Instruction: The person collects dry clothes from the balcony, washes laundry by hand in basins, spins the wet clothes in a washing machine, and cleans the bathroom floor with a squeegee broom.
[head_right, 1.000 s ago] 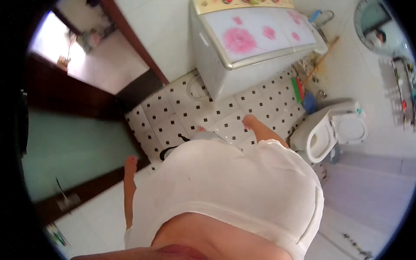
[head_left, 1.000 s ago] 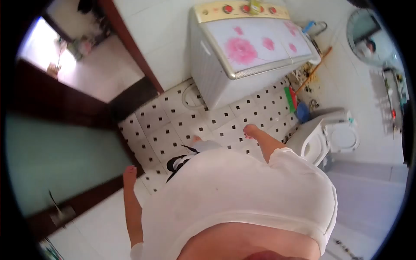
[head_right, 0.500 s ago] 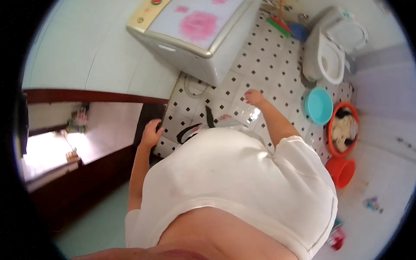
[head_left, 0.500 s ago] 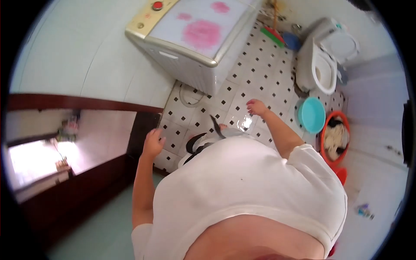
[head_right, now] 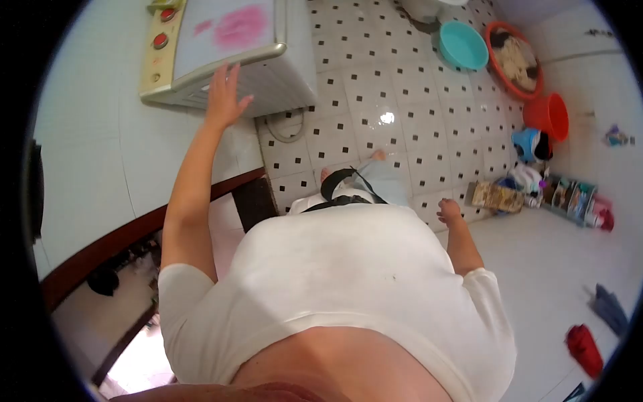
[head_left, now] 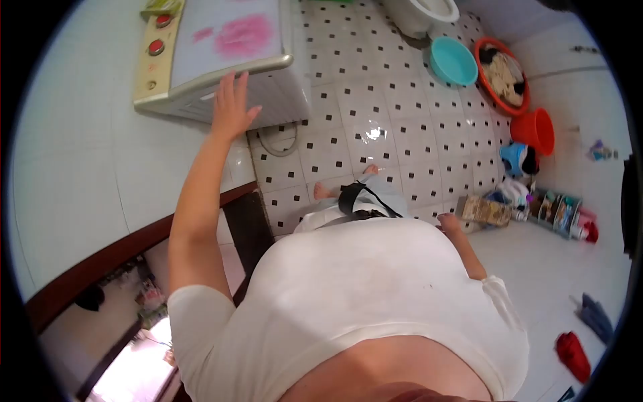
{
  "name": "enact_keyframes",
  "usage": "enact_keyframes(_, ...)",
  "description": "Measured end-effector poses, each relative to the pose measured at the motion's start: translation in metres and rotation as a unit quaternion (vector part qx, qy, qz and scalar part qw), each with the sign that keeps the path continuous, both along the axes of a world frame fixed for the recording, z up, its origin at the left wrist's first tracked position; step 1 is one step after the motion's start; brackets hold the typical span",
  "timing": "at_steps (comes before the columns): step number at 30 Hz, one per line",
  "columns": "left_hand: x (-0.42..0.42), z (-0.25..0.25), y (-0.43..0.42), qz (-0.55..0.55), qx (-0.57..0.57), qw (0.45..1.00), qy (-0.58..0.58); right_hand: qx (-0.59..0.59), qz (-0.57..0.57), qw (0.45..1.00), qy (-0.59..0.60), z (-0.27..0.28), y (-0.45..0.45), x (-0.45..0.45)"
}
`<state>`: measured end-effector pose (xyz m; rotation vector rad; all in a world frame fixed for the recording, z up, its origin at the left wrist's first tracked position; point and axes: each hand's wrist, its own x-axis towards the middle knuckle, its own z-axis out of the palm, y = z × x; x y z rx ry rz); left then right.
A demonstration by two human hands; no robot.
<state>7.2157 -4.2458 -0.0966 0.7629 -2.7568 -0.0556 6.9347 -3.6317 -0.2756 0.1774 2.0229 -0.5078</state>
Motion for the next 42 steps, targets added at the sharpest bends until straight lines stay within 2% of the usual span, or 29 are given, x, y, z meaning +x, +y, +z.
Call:
enact_keyframes(4, -0.045, -0.001, -0.026, -0.030, -0.046, 0.998, -0.023, -0.093, -0.015, 0.996, 0.006, 0.007, 0.039, 0.066)
enact_keyframes(6, -0.066, -0.001, -0.034, -0.018, -0.036, 0.998, -0.042, -0.093, -0.087, 0.992, -0.003, 0.021, 0.034, 0.083)
enact_keyframes(7, -0.076, -0.003, -0.037, -0.011, -0.030, 0.998, -0.052, -0.069, -0.139, 0.988, -0.014, 0.045, 0.020, 0.089)
enact_keyframes(8, -0.084, -0.008, -0.042, 0.001, -0.013, 0.998, -0.067, -0.100, -0.194, 0.975, -0.032, 0.022, 0.037, 0.094)
enact_keyframes(9, -0.091, -0.014, -0.047, 0.011, 0.003, 0.996, -0.084, -0.108, -0.217, 0.970, -0.033, 0.023, 0.038, 0.093)
enact_keyframes(13, -0.113, -0.008, -0.035, 0.007, 0.005, 0.970, -0.243, -0.122, -0.313, 0.942, -0.016, 0.050, 0.050, 0.112)
enact_keyframes(17, -0.124, -0.031, -0.051, -0.026, -0.041, 0.977, -0.210, -0.088, -0.354, 0.931, -0.002, 0.055, 0.078, 0.135)
enact_keyframes(22, -0.133, -0.033, -0.069, -0.133, -0.101, 0.970, -0.174, -0.040, -0.357, 0.933, -0.038, 0.038, 0.119, 0.166)
enact_keyframes(27, -0.134, -0.045, -0.078, -0.181, -0.093, 0.973, -0.105, -0.017, -0.360, 0.931, -0.060, 0.035, 0.092, 0.157)
enact_keyframes(32, -0.135, -0.040, -0.079, -0.182, -0.122, 0.968, -0.125, -0.080, -0.282, 0.955, -0.036, 0.027, 0.020, 0.115)
enact_keyframes(36, -0.134, -0.045, -0.080, -0.169, -0.111, 0.970, -0.137, -0.153, -0.267, 0.952, 0.004, 0.046, -0.026, 0.083)
enact_keyframes(42, -0.135, -0.045, -0.079, -0.178, -0.120, 0.968, -0.127, -0.126, -0.276, 0.953, -0.008, 0.043, -0.013, 0.085)
